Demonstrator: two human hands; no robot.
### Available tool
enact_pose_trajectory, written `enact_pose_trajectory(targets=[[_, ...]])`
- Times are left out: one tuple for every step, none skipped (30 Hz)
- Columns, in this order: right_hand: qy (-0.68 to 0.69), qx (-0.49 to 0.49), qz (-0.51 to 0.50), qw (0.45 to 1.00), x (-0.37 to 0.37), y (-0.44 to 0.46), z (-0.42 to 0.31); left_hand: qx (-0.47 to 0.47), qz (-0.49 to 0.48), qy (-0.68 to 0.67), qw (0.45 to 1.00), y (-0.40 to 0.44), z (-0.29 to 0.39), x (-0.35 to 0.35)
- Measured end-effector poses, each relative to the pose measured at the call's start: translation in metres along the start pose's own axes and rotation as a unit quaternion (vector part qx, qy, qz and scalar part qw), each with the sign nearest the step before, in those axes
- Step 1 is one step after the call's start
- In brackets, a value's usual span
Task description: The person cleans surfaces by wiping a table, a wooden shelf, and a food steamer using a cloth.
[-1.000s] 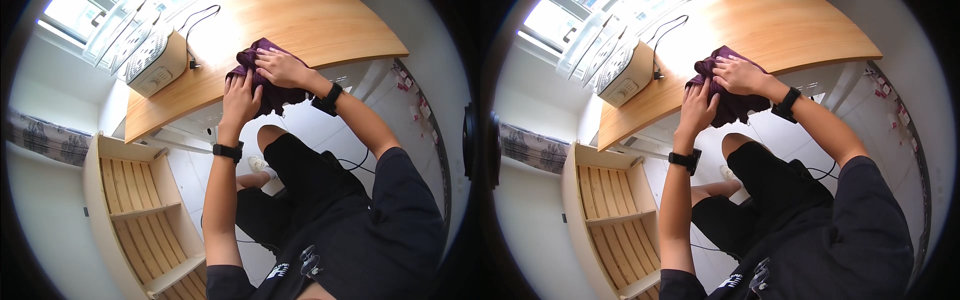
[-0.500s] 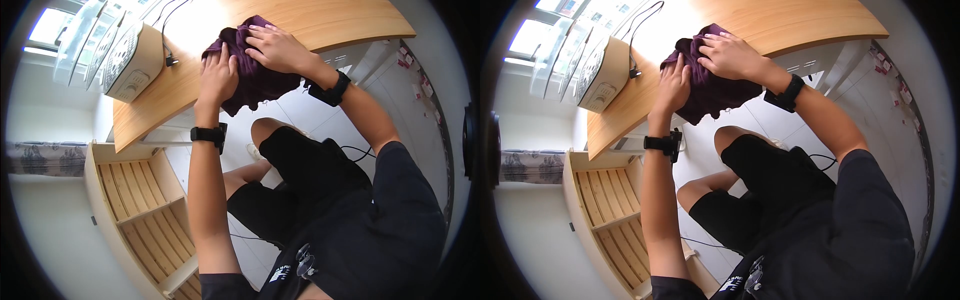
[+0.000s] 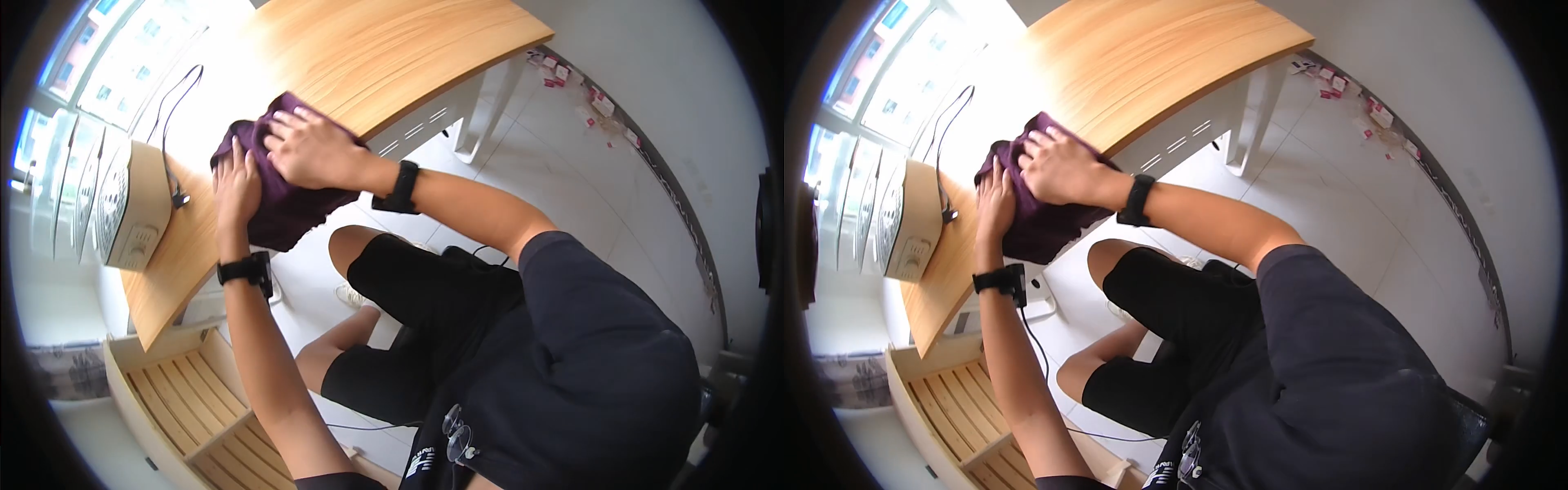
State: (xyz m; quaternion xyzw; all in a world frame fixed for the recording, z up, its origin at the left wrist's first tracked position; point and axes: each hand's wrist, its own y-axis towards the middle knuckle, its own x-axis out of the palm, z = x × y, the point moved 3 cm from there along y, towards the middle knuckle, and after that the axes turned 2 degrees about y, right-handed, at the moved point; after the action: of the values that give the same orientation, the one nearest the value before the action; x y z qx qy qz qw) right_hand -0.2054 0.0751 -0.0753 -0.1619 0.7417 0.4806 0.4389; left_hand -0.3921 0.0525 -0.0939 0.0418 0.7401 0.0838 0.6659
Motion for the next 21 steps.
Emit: enact_pose_trajectory(targets=[[0.0, 0.004, 0.005, 1.0, 0.0, -0.001, 0.0, -0.016, 0.013, -0.039, 0.999, -0.004, 0.004, -0.004], [0.0, 0.007, 0.01, 1.0, 0.001, -0.001, 0.001, -0.034, 0.025, -0.079, 0.996, -0.008, 0.006, -0.007], [0.007, 0.012, 0.003, 1.0, 0.001, 0.0, 0.001, -0.023, 0.026, -0.077, 0.996, -0.013, 0.009, -0.01], [0.015, 0.013, -0.004, 1.0, 0.002, 0.0, 0.002, 0.007, 0.032, -0.057, 0.998, -0.016, 0.009, -0.008], [0.015, 0.023, -0.016, 0.999, 0.003, -0.001, 0.0, 0.013, 0.025, -0.063, 0.998, -0.023, 0.008, -0.005], [0.012, 0.031, -0.026, 0.999, -0.001, 0.0, 0.001, 0.018, 0.024, -0.069, 0.997, -0.026, 0.01, -0.01], [0.019, 0.031, -0.04, 0.999, 0.0, 0.001, 0.002, 0.02, 0.027, -0.057, 0.998, -0.028, 0.011, -0.009], [0.02, 0.033, -0.039, 0.998, 0.001, 0.0, 0.002, 0.018, 0.027, -0.047, 0.998, -0.031, 0.01, -0.007], [0.029, 0.035, -0.04, 0.998, 0.001, 0.001, 0.002, 0.021, 0.02, -0.048, 0.998, -0.034, 0.014, -0.011], [0.037, 0.037, -0.04, 0.998, 0.001, 0.0, 0.002, 0.017, 0.016, -0.058, 0.998, -0.035, 0.016, -0.015], [0.042, 0.043, -0.043, 0.997, 0.002, 0.0, 0.002, 0.015, 0.011, -0.069, 0.997, -0.037, 0.018, -0.017], [0.048, 0.046, -0.071, 0.995, -0.002, -0.002, 0.001, 0.014, 0.007, -0.08, 0.997, -0.037, 0.022, -0.02], [0.045, 0.043, -0.062, 0.996, 0.002, -0.002, 0.002, 0.016, 0.015, -0.088, 0.996, -0.038, 0.023, -0.021], [0.042, 0.041, -0.053, 0.997, 0.005, -0.001, 0.003, 0.02, 0.01, -0.087, 0.996, -0.036, 0.025, -0.021], [0.046, 0.047, -0.065, 0.996, -0.001, -0.001, 0.001, 0.013, 0.004, -0.084, 0.996, -0.041, 0.023, -0.022], [0.053, 0.053, -0.049, 0.996, 0.002, -0.001, 0.001, 0.015, 0.001, -0.084, 0.996, -0.038, 0.024, -0.023], [0.057, 0.058, -0.04, 0.996, 0.003, 0.0, 0.001, 0.015, 0.013, -0.079, 0.997, -0.037, 0.023, -0.021], [0.061, 0.064, -0.034, 0.996, 0.003, 0.0, 0.0, 0.016, 0.023, -0.077, 0.997, -0.037, 0.022, -0.02], [0.051, 0.063, -0.034, 0.996, 0.005, 0.001, 0.001, 0.017, 0.031, -0.077, 0.996, -0.036, 0.021, -0.018], [0.064, 0.066, -0.011, 0.996, 0.006, 0.001, 0.001, 0.015, 0.038, -0.077, 0.996, -0.037, 0.021, -0.014], [0.067, 0.067, -0.002, 0.996, 0.004, 0.001, 0.001, 0.009, 0.048, -0.086, 0.995, -0.038, 0.022, -0.015]])
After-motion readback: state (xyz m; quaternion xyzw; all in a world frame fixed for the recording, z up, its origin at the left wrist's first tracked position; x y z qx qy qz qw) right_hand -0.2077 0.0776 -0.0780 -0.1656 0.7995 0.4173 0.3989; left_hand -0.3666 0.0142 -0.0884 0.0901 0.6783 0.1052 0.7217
